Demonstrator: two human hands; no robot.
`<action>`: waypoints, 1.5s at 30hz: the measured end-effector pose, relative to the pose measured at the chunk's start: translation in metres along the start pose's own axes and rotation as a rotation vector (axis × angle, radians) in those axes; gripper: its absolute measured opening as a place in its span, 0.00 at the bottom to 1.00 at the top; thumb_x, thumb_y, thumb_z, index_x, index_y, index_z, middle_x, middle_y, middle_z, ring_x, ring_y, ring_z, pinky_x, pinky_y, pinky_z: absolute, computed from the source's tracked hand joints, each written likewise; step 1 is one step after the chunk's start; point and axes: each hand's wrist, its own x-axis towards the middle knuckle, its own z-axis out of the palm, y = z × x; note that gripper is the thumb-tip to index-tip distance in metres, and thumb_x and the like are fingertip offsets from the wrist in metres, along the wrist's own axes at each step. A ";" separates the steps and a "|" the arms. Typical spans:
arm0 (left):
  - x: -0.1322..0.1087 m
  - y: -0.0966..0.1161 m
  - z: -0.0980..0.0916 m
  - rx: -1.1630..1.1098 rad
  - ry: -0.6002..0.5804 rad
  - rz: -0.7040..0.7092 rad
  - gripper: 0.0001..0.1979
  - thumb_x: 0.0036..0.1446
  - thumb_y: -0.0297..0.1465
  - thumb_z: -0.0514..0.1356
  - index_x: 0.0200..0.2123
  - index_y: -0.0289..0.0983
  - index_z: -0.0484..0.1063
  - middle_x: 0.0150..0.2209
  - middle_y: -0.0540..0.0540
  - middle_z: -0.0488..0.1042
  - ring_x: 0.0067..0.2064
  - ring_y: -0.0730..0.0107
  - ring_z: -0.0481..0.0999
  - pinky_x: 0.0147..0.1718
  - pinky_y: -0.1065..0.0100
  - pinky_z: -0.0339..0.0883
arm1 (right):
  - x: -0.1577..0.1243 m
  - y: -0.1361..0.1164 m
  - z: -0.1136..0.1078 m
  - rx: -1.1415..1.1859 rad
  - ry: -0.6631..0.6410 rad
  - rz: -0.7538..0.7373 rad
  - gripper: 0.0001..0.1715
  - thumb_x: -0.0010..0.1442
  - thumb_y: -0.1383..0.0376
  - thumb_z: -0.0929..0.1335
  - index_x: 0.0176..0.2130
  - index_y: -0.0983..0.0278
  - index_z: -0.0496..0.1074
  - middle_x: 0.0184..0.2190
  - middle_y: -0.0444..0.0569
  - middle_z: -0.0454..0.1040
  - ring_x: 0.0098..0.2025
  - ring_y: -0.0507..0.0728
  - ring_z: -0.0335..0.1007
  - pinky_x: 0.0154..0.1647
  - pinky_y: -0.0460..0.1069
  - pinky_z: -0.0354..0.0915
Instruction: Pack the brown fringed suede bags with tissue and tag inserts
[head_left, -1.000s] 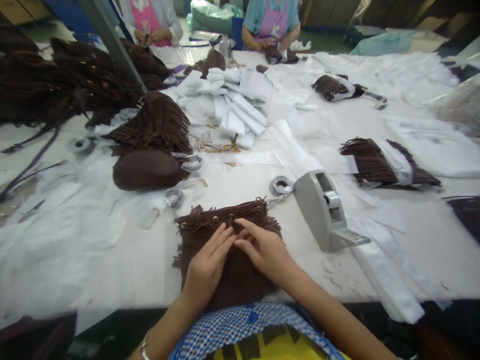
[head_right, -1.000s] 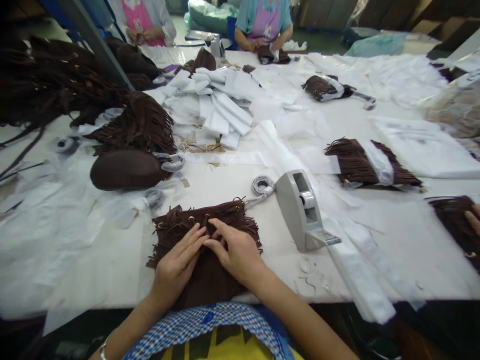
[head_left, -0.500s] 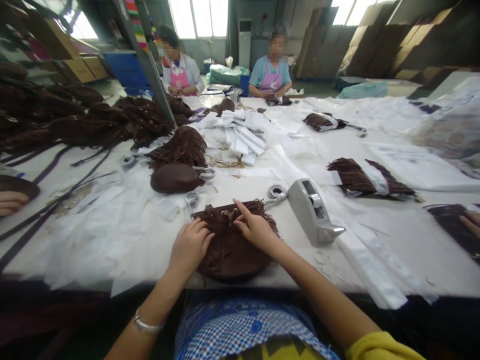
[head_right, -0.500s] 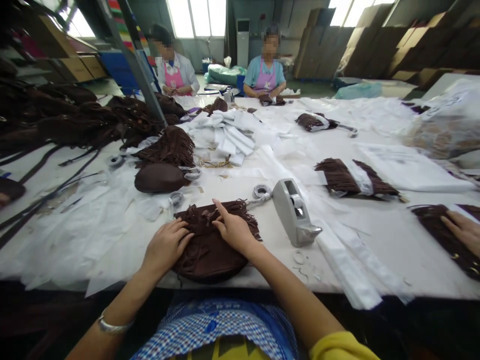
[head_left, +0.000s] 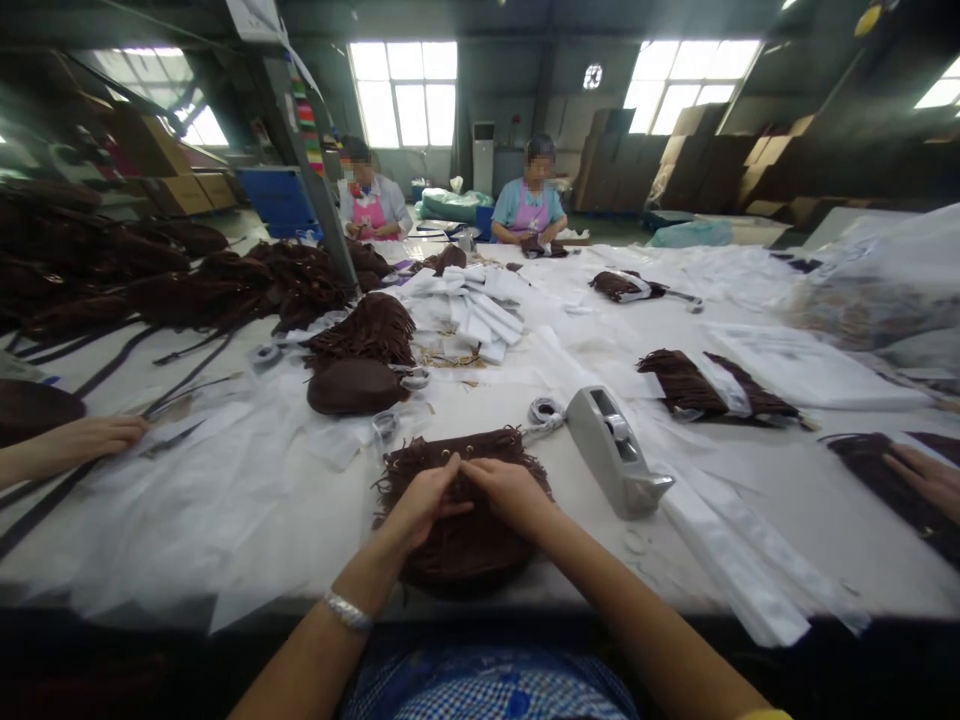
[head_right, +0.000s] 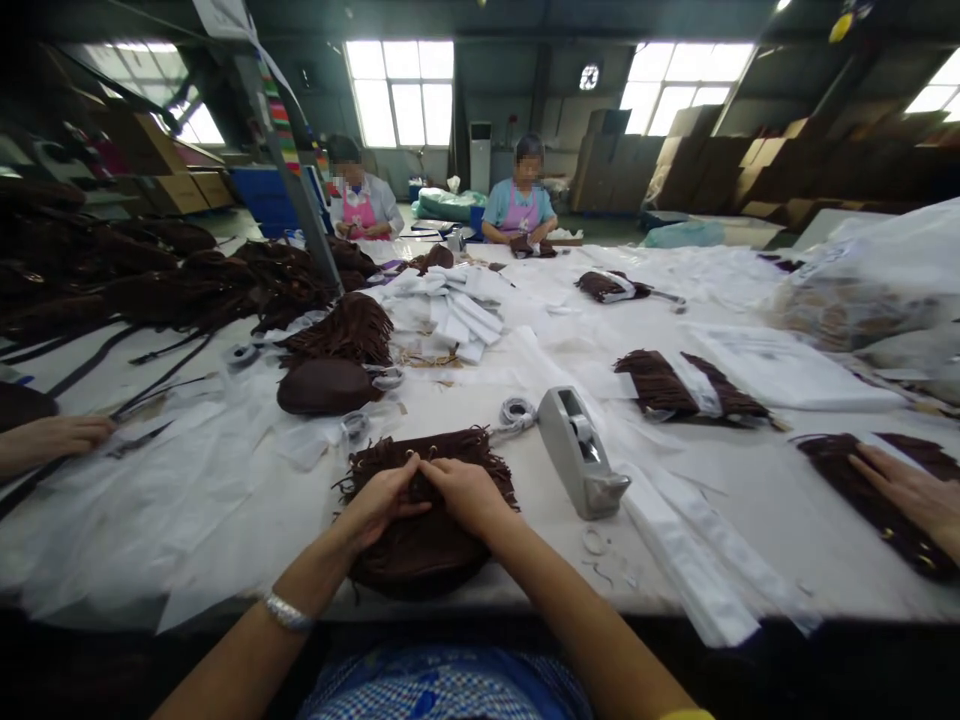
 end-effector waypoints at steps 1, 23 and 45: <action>0.002 -0.003 0.001 -0.049 -0.031 -0.001 0.20 0.59 0.44 0.63 0.41 0.31 0.77 0.41 0.38 0.80 0.41 0.64 0.80 0.40 0.63 0.78 | -0.003 -0.002 -0.007 -0.052 -0.040 0.002 0.32 0.61 0.75 0.63 0.63 0.61 0.66 0.54 0.55 0.75 0.49 0.60 0.76 0.48 0.49 0.69; 0.025 -0.049 0.000 -0.263 0.052 -0.034 0.32 0.36 0.51 0.74 0.41 0.37 0.77 0.35 0.40 0.80 0.37 0.62 0.79 0.30 0.69 0.72 | 0.292 0.143 -0.002 -0.162 0.000 0.376 0.21 0.66 0.58 0.68 0.55 0.65 0.69 0.53 0.54 0.71 0.51 0.60 0.71 0.51 0.60 0.70; -0.011 0.011 -0.014 -0.066 0.066 -0.022 0.13 0.60 0.38 0.64 0.38 0.32 0.77 0.39 0.39 0.81 0.35 0.70 0.82 0.27 0.77 0.73 | -0.020 0.025 -0.059 0.908 0.161 0.546 0.18 0.53 0.54 0.73 0.36 0.65 0.71 0.26 0.43 0.74 0.25 0.50 0.69 0.23 0.43 0.60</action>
